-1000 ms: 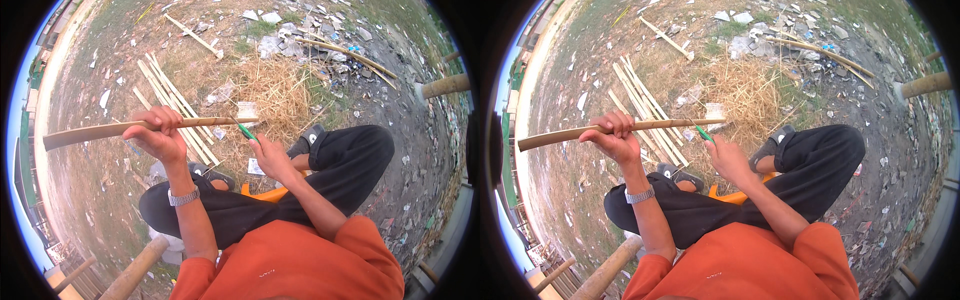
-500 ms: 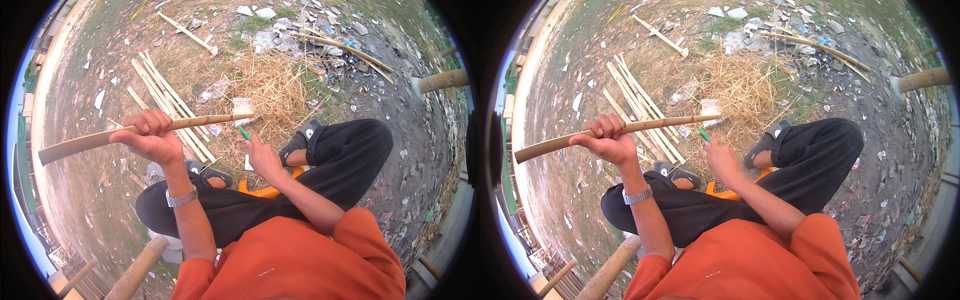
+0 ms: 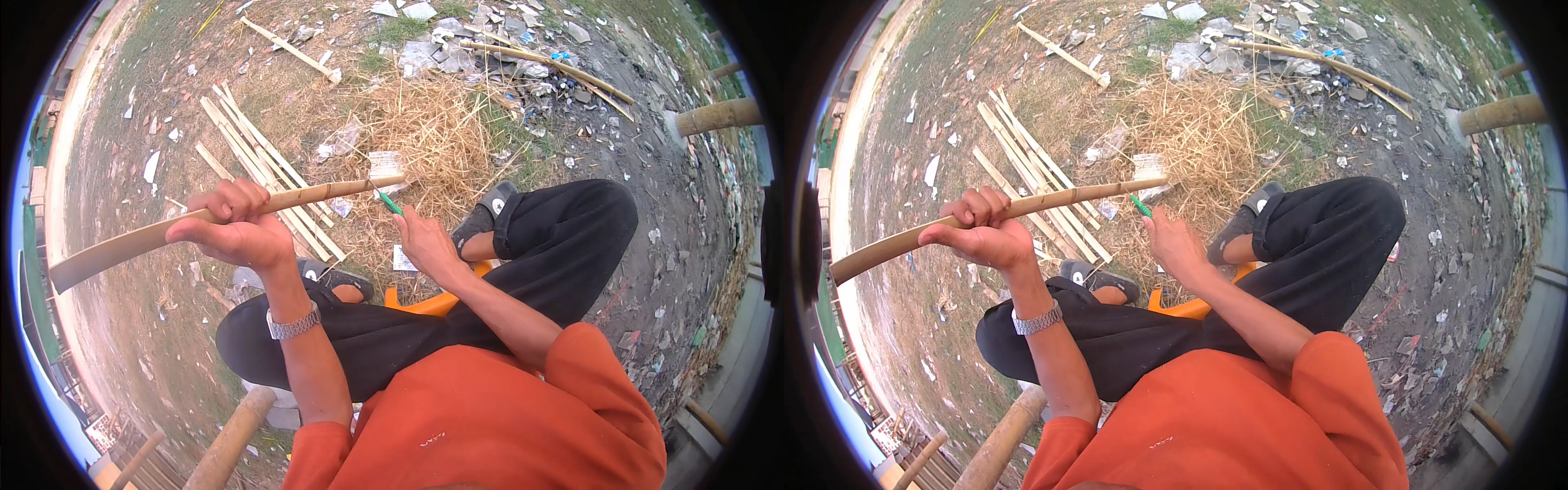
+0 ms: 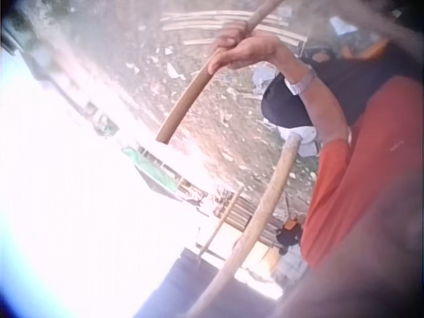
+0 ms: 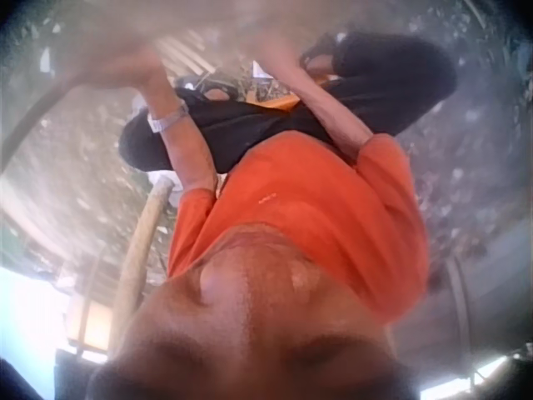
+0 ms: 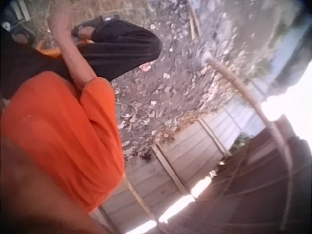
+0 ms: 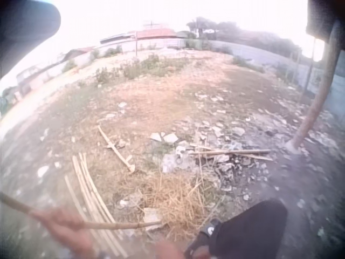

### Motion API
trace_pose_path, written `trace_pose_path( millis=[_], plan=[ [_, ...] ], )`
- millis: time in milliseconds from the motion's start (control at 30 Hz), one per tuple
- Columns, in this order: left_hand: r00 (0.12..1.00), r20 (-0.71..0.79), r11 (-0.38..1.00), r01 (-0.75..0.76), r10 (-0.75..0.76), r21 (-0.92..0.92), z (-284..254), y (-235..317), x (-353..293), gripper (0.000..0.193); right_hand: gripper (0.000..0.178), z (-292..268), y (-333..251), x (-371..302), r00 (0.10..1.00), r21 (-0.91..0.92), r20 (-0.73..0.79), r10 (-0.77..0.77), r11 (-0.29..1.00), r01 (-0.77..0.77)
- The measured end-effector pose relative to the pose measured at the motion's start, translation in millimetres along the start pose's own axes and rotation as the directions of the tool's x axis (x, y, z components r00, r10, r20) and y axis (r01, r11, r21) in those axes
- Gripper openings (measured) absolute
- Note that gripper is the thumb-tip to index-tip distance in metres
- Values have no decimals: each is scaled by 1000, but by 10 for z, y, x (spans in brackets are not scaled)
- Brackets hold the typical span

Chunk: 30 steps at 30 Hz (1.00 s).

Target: The person sits on a small orange stool and uses a green utility knife to shave the surface of a long bamboo stick. They hold the stick with their left hand and scrape along its length with the knife in their right hand, removing the outer layer.

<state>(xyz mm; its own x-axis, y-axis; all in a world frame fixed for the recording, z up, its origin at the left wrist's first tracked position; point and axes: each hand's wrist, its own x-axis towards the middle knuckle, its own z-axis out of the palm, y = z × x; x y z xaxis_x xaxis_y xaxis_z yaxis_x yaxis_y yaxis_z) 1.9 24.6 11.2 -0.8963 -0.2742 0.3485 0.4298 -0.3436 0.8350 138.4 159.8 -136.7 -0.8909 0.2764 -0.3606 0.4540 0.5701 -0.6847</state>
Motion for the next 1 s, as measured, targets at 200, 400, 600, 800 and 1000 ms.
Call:
trace_pose_path(
  millis=[200,400,600,800,1000],
  plan=[
    [999,-39,1000,-1,2,6,2,-22,38,61,33,178,267,227,998,8,-62,30,1000,-29],
    [995,-95,999,14,-11,37,5,3,43,62,36,255,212,216,998,68,-15,67,995,-66],
    [990,-143,996,-1,14,91,-35,-3,60,61,37,297,201,228,997,18,-11,74,997,-73],
    [993,-117,997,-10,19,78,-10,-7,37,61,37,332,453,342,992,-3,-69,107,994,-107],
    [997,-81,1000,-3,5,29,-27,-34,57,61,34,284,357,368,992,-54,-1,127,991,-126]
  ],
)
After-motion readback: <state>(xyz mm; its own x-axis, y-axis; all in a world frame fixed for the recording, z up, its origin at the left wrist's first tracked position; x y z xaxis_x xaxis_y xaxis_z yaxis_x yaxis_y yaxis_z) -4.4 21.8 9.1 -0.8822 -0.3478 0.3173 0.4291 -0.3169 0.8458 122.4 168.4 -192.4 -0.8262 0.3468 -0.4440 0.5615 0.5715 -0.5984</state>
